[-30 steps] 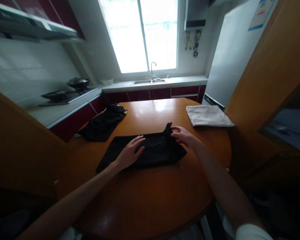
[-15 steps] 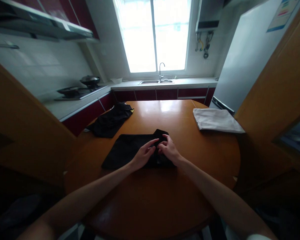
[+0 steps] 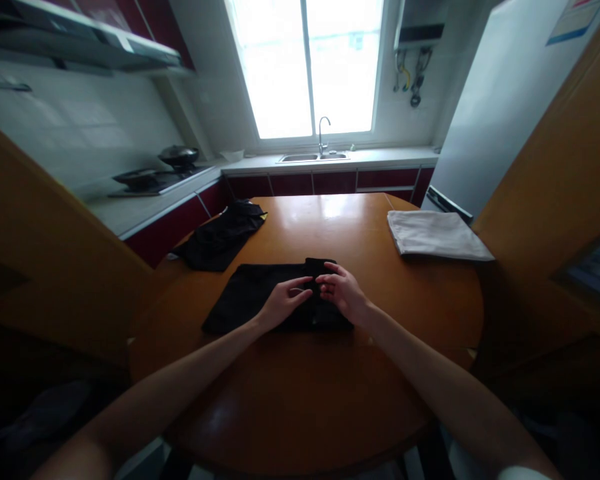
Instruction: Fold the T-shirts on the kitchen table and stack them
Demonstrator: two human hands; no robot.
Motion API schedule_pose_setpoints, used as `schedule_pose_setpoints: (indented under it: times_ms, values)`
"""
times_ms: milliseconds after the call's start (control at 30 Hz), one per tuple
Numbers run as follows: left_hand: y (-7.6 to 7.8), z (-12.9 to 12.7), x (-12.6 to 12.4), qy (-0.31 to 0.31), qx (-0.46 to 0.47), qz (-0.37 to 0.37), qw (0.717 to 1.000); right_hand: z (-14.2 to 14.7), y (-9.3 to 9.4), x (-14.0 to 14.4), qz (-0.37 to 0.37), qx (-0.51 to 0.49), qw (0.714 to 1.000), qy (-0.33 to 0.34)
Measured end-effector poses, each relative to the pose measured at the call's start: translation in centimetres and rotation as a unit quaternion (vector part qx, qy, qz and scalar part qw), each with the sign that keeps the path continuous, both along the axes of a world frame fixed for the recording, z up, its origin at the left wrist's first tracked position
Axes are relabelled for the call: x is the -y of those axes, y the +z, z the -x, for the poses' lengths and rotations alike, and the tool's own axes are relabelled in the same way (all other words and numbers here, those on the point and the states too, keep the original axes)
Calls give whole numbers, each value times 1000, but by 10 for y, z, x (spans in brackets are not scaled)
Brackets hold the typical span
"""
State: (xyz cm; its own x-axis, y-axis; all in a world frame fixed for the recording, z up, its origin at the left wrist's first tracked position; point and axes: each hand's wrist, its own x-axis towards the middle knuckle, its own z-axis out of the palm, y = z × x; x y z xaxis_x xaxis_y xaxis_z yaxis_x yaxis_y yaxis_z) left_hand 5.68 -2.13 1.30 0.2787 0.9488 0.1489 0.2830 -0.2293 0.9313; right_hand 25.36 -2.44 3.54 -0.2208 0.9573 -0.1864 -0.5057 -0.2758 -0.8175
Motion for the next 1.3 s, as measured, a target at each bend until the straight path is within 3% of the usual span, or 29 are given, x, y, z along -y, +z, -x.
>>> schedule_pose_setpoints:
  times_ms: [167, 300, 467, 567, 700, 833, 1067, 1300]
  values:
    - [20, 6, 0, 45, 20, -8, 999, -7, 11, 4, -136, 70, 984, -92]
    - [40, 22, -4, 76, 25, -33, 996, -6, 13, 9, -231, 205, 942, -129]
    - [64, 69, -9, 78, 7, -56, 995, 6, 4, 18, -352, 320, 875, -89]
    - [72, 103, -13, 82, -21, -24, 996, 15, -6, 25, -450, 363, 815, -46]
    - [66, 134, -23, 119, -50, 71, 989, 25, -19, 33, -516, 443, 731, 50]
    - [56, 148, -33, 137, -99, 48, 984, 32, -30, 37, -543, 501, 667, 97]
    - [54, 178, -34, 121, -144, 1, 982, 34, -37, 37, -559, 529, 631, 95]
    - [35, 193, -42, 101, -200, 67, 972, 36, -37, 38, -585, 537, 597, 109]
